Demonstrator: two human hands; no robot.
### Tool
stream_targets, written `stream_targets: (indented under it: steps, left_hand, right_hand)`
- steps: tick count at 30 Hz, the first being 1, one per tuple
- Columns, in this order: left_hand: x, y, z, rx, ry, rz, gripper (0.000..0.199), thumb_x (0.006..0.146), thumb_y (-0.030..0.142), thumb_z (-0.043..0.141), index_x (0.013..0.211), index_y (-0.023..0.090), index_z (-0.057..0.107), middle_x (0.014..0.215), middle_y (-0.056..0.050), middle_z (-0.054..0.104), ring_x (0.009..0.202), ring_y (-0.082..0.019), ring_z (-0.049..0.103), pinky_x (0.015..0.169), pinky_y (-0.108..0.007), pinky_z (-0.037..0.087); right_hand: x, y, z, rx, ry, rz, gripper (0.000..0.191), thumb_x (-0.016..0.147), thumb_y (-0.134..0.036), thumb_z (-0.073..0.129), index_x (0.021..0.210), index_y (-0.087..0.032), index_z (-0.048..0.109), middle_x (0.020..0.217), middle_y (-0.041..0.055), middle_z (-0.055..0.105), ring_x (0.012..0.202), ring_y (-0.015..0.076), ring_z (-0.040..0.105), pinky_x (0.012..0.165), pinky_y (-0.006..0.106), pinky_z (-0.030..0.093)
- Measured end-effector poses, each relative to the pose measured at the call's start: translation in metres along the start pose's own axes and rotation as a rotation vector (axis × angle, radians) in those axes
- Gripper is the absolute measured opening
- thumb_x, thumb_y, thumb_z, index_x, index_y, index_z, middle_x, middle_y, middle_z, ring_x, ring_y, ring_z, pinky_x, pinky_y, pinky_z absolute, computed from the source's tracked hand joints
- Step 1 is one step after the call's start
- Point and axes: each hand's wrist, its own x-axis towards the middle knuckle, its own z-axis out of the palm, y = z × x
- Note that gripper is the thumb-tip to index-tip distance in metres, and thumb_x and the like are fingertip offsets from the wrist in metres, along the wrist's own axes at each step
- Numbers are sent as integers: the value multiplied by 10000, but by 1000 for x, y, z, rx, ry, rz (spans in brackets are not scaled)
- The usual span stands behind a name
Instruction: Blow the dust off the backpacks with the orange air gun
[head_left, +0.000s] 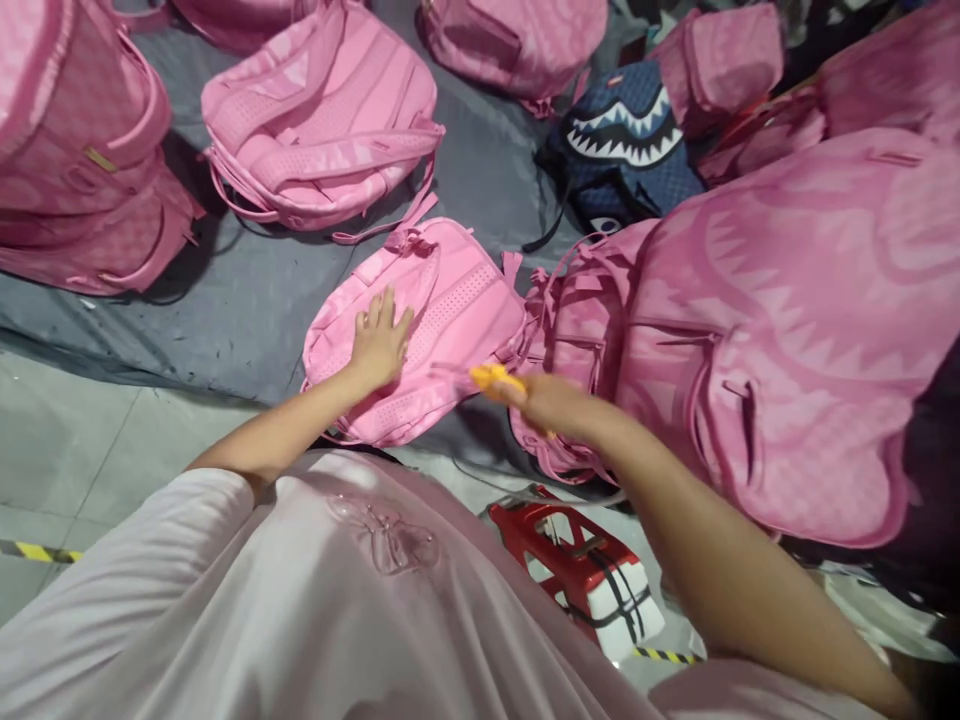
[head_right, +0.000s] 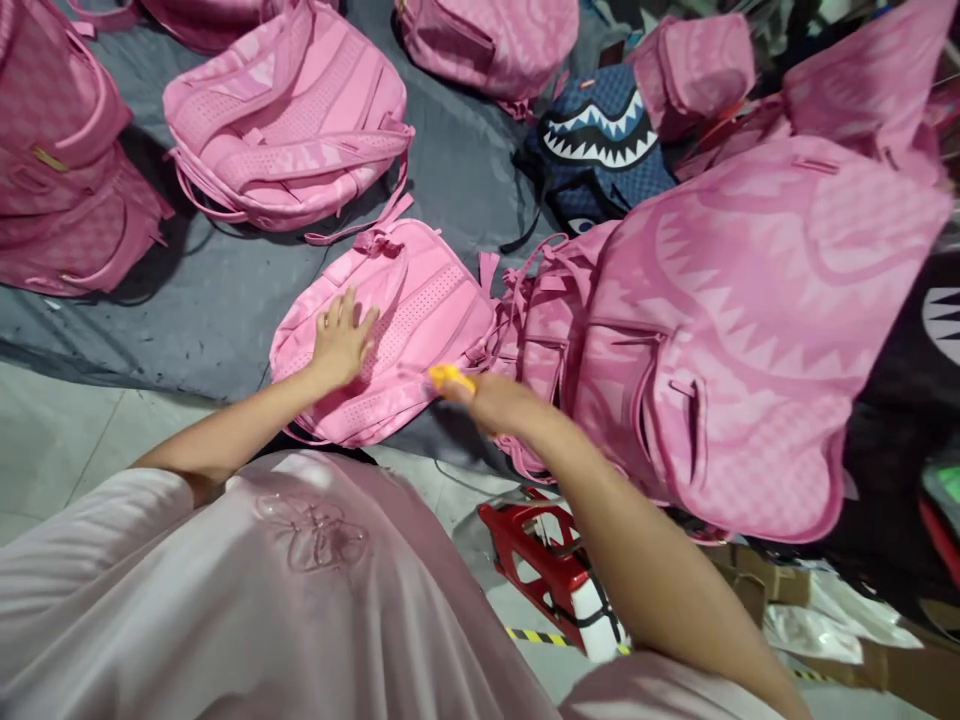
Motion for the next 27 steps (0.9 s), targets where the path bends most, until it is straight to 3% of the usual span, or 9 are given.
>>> stream_targets:
  steps: [4, 7, 8, 12, 15, 19, 21, 23, 27]
  left_hand:
    - [-57, 28, 34, 131, -265, 218, 739, 895, 445, 602, 1529, 178, 329, 1641, -198, 119, 1488, -396, 155, 1158, -573, 199]
    - [-80, 33, 59, 208, -451, 162, 807, 859, 387, 661, 1528, 96, 318, 1593, -265, 225, 1438, -414, 272, 1070, -538, 362]
    - [-82, 32, 63, 228, -458, 137, 784, 871, 320, 639, 1529, 63, 300, 1569, -283, 266, 1406, -410, 324, 1030, -518, 405]
    - [-80, 32, 70, 243, -360, 117, 695, 890, 119, 497, 1535, 29, 256, 1513, -314, 337, 1297, -401, 450, 983, -524, 435]
    - [-82, 34, 74, 198, -307, 99, 588, 916, 83, 405, 1501, 48, 352, 1513, -323, 333, 1374, -435, 376, 1063, -622, 323]
    - [-80, 28, 70, -47, -308, 44, 582, 892, 95, 457, 1473, 112, 426, 1294, -280, 569, 1220, -419, 547, 986, -570, 419]
    - [-74, 18, 62, -338, -278, -81, 519, 907, 159, 491, 1426, 159, 493, 1022, -186, 674, 962, -342, 673, 878, -477, 500]
    - [-65, 4, 53, -746, -230, -348, 427, 939, 240, 490, 1361, 196, 539, 819, -87, 662, 681, -243, 679, 718, -379, 538]
    - [-51, -20, 44, -1200, -244, -767, 368, 996, 329, 384, 1322, 199, 491, 703, -16, 613, 426, -146, 565, 471, -267, 468]
  right_hand:
    - [-24, 13, 14, -63, 95, 123, 671, 984, -617, 274, 1109, -92, 673, 895, 185, 695, 782, 244, 648, 681, 322, 446]
    - [-34, 25, 20, 38, -140, -7, 606, 951, -632, 352, 1082, -137, 676, 778, 125, 688, 673, 214, 636, 608, 285, 431]
    - [-37, 30, 23, 74, -154, -11, 600, 945, -636, 358, 1073, -142, 672, 727, 105, 674, 625, 202, 622, 580, 275, 420]
    - [-51, 51, 38, 133, 107, 144, 573, 968, -588, 298, 987, -134, 648, 649, 88, 636, 569, 192, 591, 542, 275, 396]
    - [-66, 60, 52, 337, -103, 15, 550, 964, -603, 303, 959, -159, 626, 586, 45, 615, 527, 179, 580, 530, 264, 404]
    - [-82, 61, 71, 297, -71, 97, 503, 976, -555, 307, 950, -160, 619, 513, 19, 576, 527, 184, 587, 553, 267, 410]
    - [-87, 62, 78, 355, -174, 13, 510, 966, -580, 320, 870, -174, 613, 519, 20, 578, 518, 176, 576, 571, 270, 426]
    - [-88, 64, 84, 466, -209, -70, 559, 948, -641, 301, 757, -194, 576, 526, 24, 572, 503, 166, 556, 573, 273, 435]
    - [-83, 65, 91, 510, 33, 0, 621, 921, -720, 244, 685, -214, 517, 489, 13, 523, 470, 161, 518, 525, 273, 406]
